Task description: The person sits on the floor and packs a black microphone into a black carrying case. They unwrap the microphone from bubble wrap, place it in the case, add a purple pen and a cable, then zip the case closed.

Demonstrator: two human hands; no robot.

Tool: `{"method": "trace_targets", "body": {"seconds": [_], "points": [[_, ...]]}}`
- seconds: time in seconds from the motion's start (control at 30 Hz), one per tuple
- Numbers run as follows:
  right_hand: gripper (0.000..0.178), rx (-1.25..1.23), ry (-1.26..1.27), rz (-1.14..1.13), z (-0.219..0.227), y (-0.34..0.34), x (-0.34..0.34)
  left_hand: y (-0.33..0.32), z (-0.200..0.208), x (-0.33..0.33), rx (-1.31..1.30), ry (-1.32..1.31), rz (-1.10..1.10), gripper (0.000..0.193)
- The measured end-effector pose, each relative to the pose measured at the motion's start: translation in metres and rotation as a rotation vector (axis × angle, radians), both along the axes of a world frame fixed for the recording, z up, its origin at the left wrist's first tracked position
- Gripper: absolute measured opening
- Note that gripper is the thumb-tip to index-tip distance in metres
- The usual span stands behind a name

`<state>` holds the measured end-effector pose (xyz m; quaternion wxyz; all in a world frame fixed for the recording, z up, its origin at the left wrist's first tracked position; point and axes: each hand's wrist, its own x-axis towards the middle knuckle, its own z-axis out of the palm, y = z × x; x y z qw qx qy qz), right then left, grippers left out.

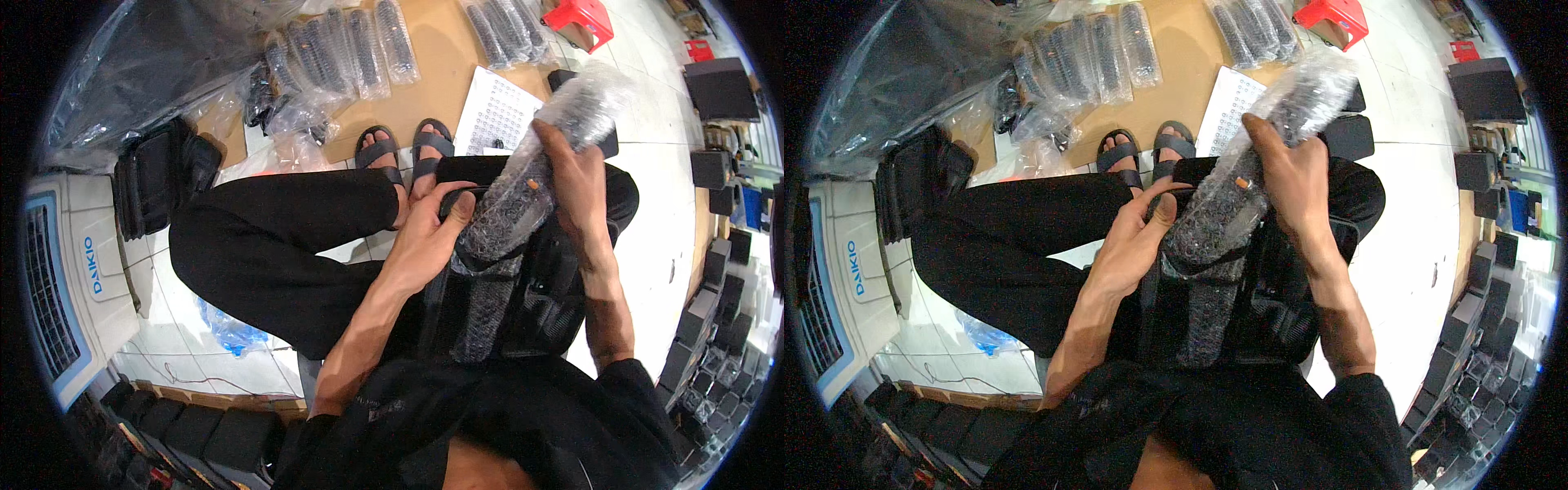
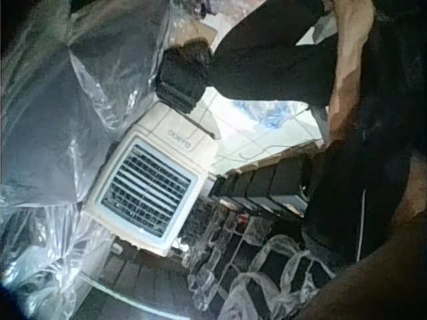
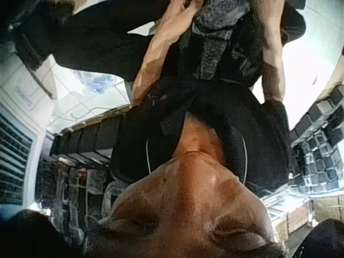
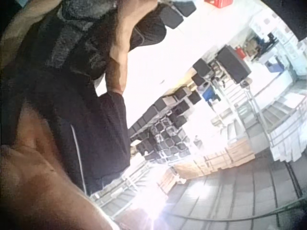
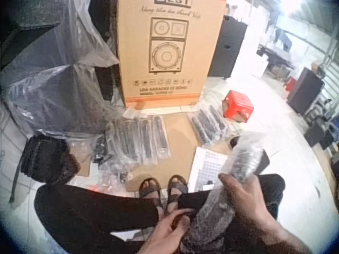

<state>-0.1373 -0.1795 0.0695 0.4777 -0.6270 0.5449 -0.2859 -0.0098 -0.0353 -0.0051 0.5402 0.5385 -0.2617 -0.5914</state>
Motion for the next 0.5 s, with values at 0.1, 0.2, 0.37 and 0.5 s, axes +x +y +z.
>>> {"method": "trace_targets", "body": {"seconds": [0.1, 0.2, 0.37, 0.5], "points": [[0.031, 0.002, 0.084, 0.061, -0.003, 0.010, 0.010, 0.003, -0.008, 0.002, 0.023, -0.032, 0.007, 0.063], [0.032, -0.308, 0.173, 0.080, 0.002, 0.040, 0.014, 0.003, -0.016, 0.001, -0.009, 0.078, 0.003, 0.061], [0.030, -0.021, 0.059, -0.078, 0.003, 0.025, 0.011, 0.000, -0.002, 0.000, -0.032, -0.134, -0.026, 0.048], [0.028, -0.190, -0.096, -0.182, 0.010, 0.031, 0.010, -0.001, -0.008, -0.003, -0.085, -0.223, 0.047, 0.041]]}}
